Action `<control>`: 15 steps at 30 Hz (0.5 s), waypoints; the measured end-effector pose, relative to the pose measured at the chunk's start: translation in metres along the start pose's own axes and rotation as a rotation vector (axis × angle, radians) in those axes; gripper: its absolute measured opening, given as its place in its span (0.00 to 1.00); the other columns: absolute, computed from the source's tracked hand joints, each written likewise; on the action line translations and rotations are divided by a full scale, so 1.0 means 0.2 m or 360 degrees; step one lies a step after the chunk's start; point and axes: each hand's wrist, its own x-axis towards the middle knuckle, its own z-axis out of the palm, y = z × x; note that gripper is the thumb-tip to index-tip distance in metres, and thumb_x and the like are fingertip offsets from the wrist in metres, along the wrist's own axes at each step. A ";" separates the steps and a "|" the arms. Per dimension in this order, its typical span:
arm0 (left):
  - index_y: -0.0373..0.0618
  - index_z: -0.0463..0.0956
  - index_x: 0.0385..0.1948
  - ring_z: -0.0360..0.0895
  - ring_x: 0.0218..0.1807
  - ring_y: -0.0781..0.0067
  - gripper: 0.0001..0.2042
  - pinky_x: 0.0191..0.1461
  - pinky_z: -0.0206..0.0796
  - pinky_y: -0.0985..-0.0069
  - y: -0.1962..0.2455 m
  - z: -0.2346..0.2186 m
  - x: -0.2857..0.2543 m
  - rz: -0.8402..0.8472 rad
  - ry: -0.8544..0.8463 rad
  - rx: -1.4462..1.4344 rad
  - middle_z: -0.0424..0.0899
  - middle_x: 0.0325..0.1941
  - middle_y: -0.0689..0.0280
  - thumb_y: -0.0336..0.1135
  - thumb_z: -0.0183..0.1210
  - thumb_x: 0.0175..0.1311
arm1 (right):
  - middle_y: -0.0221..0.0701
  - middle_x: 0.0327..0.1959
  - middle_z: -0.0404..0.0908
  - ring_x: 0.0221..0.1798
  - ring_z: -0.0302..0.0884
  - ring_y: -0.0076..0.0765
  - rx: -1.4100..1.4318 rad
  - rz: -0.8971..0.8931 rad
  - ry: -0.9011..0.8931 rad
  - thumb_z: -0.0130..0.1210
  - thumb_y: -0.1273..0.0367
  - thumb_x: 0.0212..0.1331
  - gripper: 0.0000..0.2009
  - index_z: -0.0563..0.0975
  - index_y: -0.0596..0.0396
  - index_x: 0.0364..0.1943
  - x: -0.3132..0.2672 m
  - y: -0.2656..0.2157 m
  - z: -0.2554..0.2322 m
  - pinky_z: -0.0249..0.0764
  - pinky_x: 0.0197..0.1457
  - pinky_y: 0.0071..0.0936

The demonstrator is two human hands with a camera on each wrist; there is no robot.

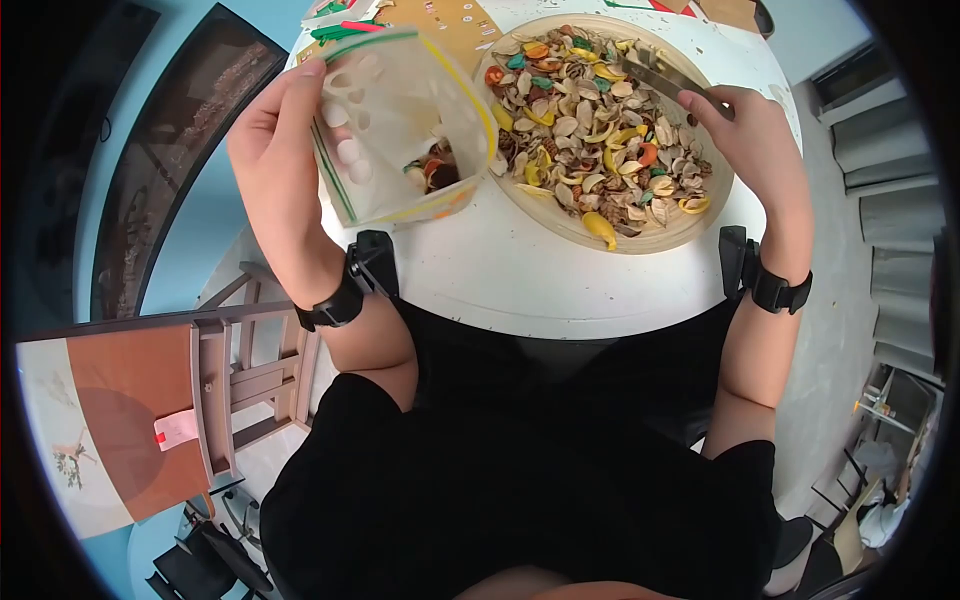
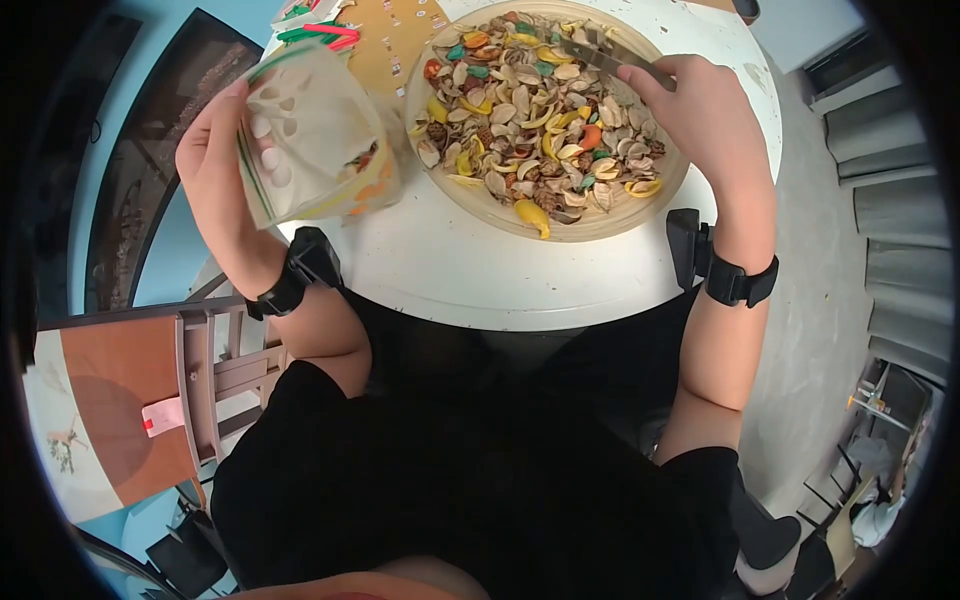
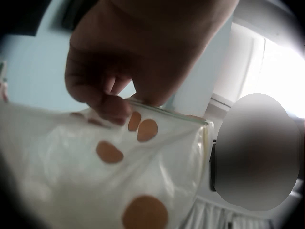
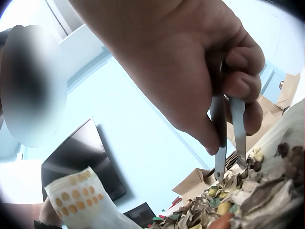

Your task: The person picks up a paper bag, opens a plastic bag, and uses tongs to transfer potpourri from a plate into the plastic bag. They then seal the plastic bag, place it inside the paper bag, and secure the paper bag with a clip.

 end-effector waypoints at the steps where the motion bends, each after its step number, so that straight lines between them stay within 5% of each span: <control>1: 0.31 0.84 0.45 0.75 0.22 0.84 0.13 0.24 0.64 0.86 -0.02 0.00 0.03 -0.0116 -0.0039 0.0078 0.85 0.29 0.66 0.34 0.60 0.71 | 0.45 0.25 0.85 0.29 0.86 0.44 -0.0030 -0.0037 -0.0044 0.64 0.49 0.63 0.25 0.88 0.59 0.46 0.00 0.02 -0.02 0.79 0.39 0.34; 2: 0.32 0.84 0.44 0.73 0.21 0.85 0.12 0.23 0.63 0.86 0.05 0.04 -0.02 -0.0033 0.0175 0.0017 0.83 0.27 0.67 0.34 0.61 0.71 | 0.45 0.25 0.85 0.29 0.86 0.43 -0.0056 -0.0067 -0.0090 0.64 0.49 0.62 0.25 0.87 0.59 0.46 -0.02 0.03 -0.05 0.79 0.38 0.34; 5: 0.33 0.85 0.42 0.72 0.22 0.86 0.12 0.25 0.62 0.86 0.09 0.06 -0.06 0.0011 0.0135 -0.0286 0.82 0.27 0.69 0.35 0.61 0.71 | 0.44 0.25 0.85 0.26 0.81 0.40 0.0006 -0.0132 -0.0180 0.65 0.50 0.62 0.24 0.87 0.60 0.46 -0.10 0.01 -0.17 0.76 0.36 0.33; 7: 0.33 0.85 0.42 0.70 0.22 0.86 0.12 0.25 0.59 0.86 -0.01 0.02 0.04 -0.0145 0.0028 0.0127 0.81 0.25 0.71 0.35 0.60 0.71 | 0.44 0.24 0.83 0.24 0.78 0.37 0.0099 -0.0213 -0.0241 0.67 0.53 0.60 0.23 0.87 0.61 0.45 -0.18 -0.01 -0.25 0.74 0.34 0.33; 9: 0.33 0.86 0.41 0.69 0.21 0.87 0.12 0.25 0.56 0.86 -0.04 0.01 0.03 -0.0117 -0.0013 -0.0014 0.80 0.24 0.71 0.35 0.60 0.71 | 0.43 0.23 0.82 0.22 0.74 0.35 0.0207 -0.0337 -0.0321 0.69 0.56 0.57 0.21 0.87 0.61 0.44 -0.26 -0.01 -0.31 0.71 0.32 0.32; 15: 0.32 0.86 0.42 0.68 0.20 0.88 0.13 0.23 0.53 0.86 -0.02 0.07 0.01 -0.0127 -0.0047 -0.0089 0.79 0.22 0.72 0.35 0.60 0.71 | 0.45 0.22 0.81 0.21 0.75 0.42 0.0032 -0.0424 -0.0504 0.71 0.62 0.52 0.17 0.88 0.60 0.42 -0.40 -0.11 -0.31 0.72 0.30 0.34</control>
